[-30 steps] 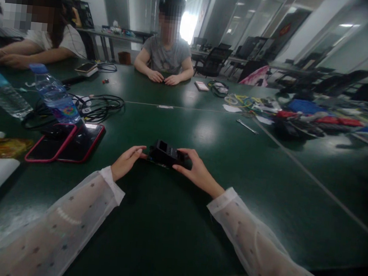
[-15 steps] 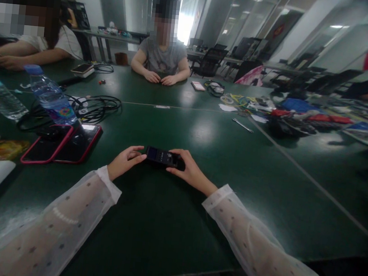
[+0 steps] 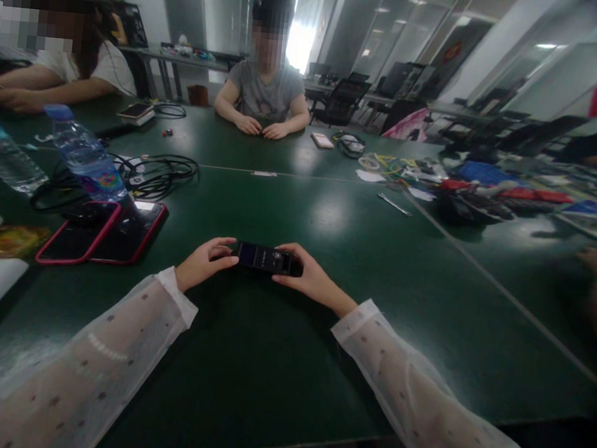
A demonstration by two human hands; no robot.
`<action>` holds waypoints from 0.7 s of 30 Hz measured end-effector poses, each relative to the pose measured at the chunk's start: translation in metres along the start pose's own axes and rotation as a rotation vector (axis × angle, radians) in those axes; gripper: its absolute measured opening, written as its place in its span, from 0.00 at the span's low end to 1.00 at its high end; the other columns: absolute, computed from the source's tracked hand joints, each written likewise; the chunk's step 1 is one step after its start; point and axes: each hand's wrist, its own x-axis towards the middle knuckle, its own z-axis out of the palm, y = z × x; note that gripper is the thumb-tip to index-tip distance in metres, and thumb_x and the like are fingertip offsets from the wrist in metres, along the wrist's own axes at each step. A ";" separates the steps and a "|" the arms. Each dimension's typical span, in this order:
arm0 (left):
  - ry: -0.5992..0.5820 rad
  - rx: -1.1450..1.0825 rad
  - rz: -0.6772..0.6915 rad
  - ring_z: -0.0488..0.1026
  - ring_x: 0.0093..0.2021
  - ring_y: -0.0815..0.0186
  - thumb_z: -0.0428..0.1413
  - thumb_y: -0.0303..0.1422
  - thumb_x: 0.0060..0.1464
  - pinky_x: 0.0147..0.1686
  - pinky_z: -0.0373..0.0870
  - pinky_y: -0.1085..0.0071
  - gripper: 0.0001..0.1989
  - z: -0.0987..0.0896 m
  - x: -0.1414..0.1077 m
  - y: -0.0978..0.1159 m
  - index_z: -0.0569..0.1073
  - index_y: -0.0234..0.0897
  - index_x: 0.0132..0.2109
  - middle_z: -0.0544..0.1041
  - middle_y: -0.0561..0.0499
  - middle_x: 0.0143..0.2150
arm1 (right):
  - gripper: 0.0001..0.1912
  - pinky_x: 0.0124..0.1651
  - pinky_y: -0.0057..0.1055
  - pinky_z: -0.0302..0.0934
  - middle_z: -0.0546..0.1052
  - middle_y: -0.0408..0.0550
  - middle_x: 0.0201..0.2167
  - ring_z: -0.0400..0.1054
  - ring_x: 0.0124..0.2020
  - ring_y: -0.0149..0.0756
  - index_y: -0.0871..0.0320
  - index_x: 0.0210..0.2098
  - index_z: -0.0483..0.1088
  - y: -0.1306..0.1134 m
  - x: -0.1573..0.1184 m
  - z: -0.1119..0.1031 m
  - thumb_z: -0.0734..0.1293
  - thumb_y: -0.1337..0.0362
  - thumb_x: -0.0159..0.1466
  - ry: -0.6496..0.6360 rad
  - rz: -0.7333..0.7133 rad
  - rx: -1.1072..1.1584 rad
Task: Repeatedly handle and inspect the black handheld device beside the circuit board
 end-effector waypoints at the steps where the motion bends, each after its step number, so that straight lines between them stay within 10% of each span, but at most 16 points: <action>1: 0.000 -0.005 -0.001 0.69 0.56 0.53 0.62 0.42 0.50 0.57 0.61 0.50 0.32 -0.001 0.001 -0.001 0.65 0.37 0.59 0.73 0.41 0.54 | 0.28 0.58 0.49 0.59 0.70 0.49 0.52 0.66 0.54 0.43 0.51 0.52 0.63 0.000 0.000 0.000 0.74 0.58 0.55 0.001 0.016 0.054; 21: 0.015 -0.008 -0.023 0.69 0.56 0.54 0.61 0.42 0.52 0.57 0.61 0.50 0.31 -0.001 -0.001 0.004 0.65 0.36 0.59 0.72 0.41 0.55 | 0.22 0.58 0.46 0.60 0.70 0.50 0.54 0.65 0.55 0.41 0.51 0.53 0.65 -0.005 -0.001 0.002 0.69 0.57 0.60 0.067 0.193 0.553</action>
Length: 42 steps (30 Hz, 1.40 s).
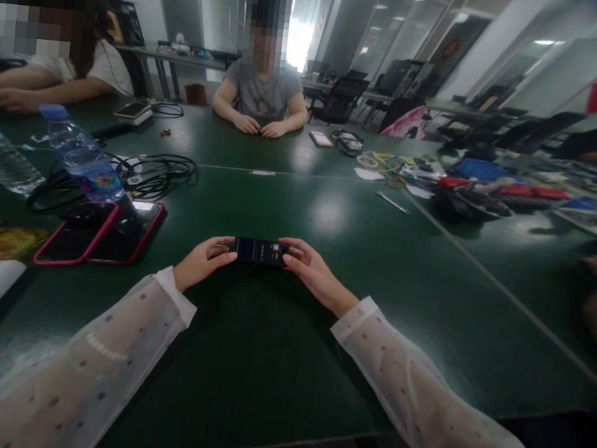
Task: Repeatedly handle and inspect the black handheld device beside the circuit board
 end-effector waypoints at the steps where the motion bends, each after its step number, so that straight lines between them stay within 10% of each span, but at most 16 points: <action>1: -0.005 -0.007 0.003 0.69 0.56 0.54 0.61 0.42 0.52 0.57 0.61 0.50 0.31 0.000 0.000 0.000 0.65 0.36 0.59 0.72 0.41 0.55 | 0.23 0.57 0.46 0.60 0.69 0.50 0.54 0.65 0.54 0.42 0.50 0.53 0.65 0.000 0.000 -0.001 0.70 0.57 0.60 -0.003 0.004 0.015; 20: 0.008 0.028 0.012 0.71 0.55 0.56 0.60 0.43 0.52 0.58 0.62 0.54 0.31 0.003 0.001 0.000 0.65 0.34 0.59 0.73 0.41 0.54 | 0.28 0.59 0.45 0.59 0.69 0.48 0.52 0.66 0.53 0.39 0.49 0.52 0.61 0.012 0.006 0.000 0.74 0.61 0.55 -0.055 -0.066 -0.039; 32: 0.003 0.070 0.023 0.72 0.52 0.55 0.58 0.45 0.54 0.54 0.65 0.52 0.30 0.002 0.003 -0.003 0.64 0.36 0.59 0.75 0.42 0.51 | 0.25 0.54 0.50 0.61 0.67 0.50 0.49 0.63 0.52 0.47 0.51 0.50 0.64 0.011 0.002 0.004 0.73 0.56 0.56 0.119 -0.334 -0.710; 42: 0.056 0.099 0.085 0.74 0.51 0.59 0.49 0.35 0.60 0.58 0.61 0.56 0.20 0.007 -0.001 0.007 0.66 0.33 0.57 0.78 0.44 0.46 | 0.27 0.55 0.48 0.60 0.68 0.51 0.51 0.64 0.52 0.46 0.50 0.55 0.62 0.011 0.004 0.002 0.71 0.56 0.59 0.110 -0.363 -0.760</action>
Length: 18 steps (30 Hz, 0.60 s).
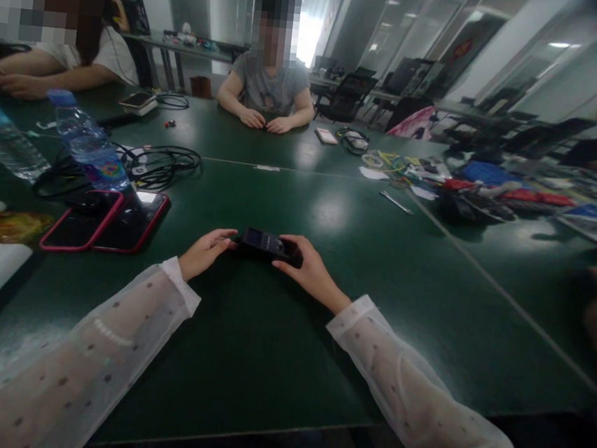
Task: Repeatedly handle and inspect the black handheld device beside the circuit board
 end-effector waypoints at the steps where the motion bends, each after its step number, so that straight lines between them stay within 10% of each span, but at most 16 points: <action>1: -0.005 -0.008 0.001 0.74 0.51 0.59 0.49 0.34 0.60 0.58 0.61 0.56 0.20 0.000 0.000 -0.001 0.66 0.33 0.57 0.78 0.45 0.47 | 0.27 0.55 0.48 0.60 0.69 0.51 0.51 0.64 0.52 0.46 0.50 0.55 0.63 0.000 0.000 0.000 0.71 0.55 0.58 0.002 0.008 0.014; 9: -0.045 -0.029 0.028 0.72 0.53 0.59 0.51 0.35 0.59 0.57 0.62 0.56 0.22 -0.004 0.003 -0.010 0.65 0.35 0.59 0.77 0.45 0.50 | 0.24 0.52 0.46 0.62 0.71 0.51 0.48 0.66 0.48 0.46 0.50 0.53 0.64 -0.008 0.000 -0.009 0.70 0.54 0.59 0.088 -0.001 0.020; 18: -0.062 -0.031 0.025 0.72 0.55 0.59 0.51 0.37 0.59 0.58 0.62 0.56 0.23 -0.006 0.001 -0.011 0.64 0.35 0.59 0.77 0.44 0.50 | 0.27 0.48 0.44 0.61 0.68 0.54 0.48 0.64 0.47 0.47 0.56 0.54 0.61 0.032 0.006 -0.065 0.67 0.51 0.60 0.637 0.052 -0.358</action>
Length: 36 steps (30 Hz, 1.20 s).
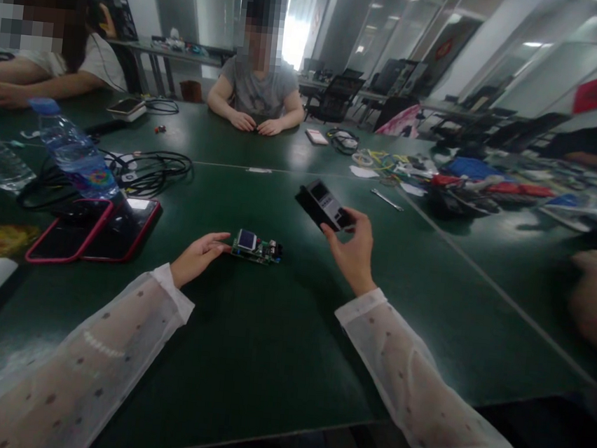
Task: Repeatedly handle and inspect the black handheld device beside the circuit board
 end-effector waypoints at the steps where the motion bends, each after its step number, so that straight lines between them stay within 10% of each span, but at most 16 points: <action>1: 0.001 0.004 -0.008 0.71 0.55 0.59 0.51 0.37 0.59 0.58 0.62 0.56 0.23 0.000 0.000 0.001 0.64 0.35 0.60 0.77 0.44 0.50 | 0.27 0.48 0.44 0.61 0.68 0.55 0.47 0.63 0.46 0.46 0.58 0.53 0.61 0.010 0.002 -0.001 0.66 0.51 0.60 0.033 0.007 -0.066; 11: 0.002 0.040 -0.025 0.72 0.55 0.59 0.51 0.35 0.59 0.58 0.61 0.55 0.21 0.002 -0.001 0.008 0.65 0.37 0.59 0.77 0.45 0.50 | 0.25 0.50 0.47 0.57 0.69 0.62 0.45 0.62 0.47 0.51 0.64 0.48 0.62 0.064 0.007 -0.003 0.64 0.51 0.60 0.081 0.151 -0.459; 21: 0.006 0.010 0.001 0.72 0.54 0.59 0.51 0.36 0.59 0.59 0.60 0.55 0.21 0.002 0.000 0.003 0.65 0.35 0.58 0.77 0.44 0.50 | 0.28 0.43 0.45 0.60 0.72 0.66 0.42 0.67 0.44 0.56 0.66 0.46 0.63 0.062 0.003 0.000 0.64 0.46 0.60 -0.204 0.316 -0.625; 36: -0.016 0.041 -0.017 0.71 0.55 0.59 0.51 0.35 0.60 0.60 0.59 0.55 0.22 0.001 -0.003 0.009 0.64 0.34 0.59 0.77 0.44 0.51 | 0.35 0.49 0.47 0.58 0.69 0.68 0.49 0.62 0.51 0.57 0.70 0.57 0.57 0.063 -0.005 0.011 0.55 0.44 0.65 -0.153 0.230 -0.644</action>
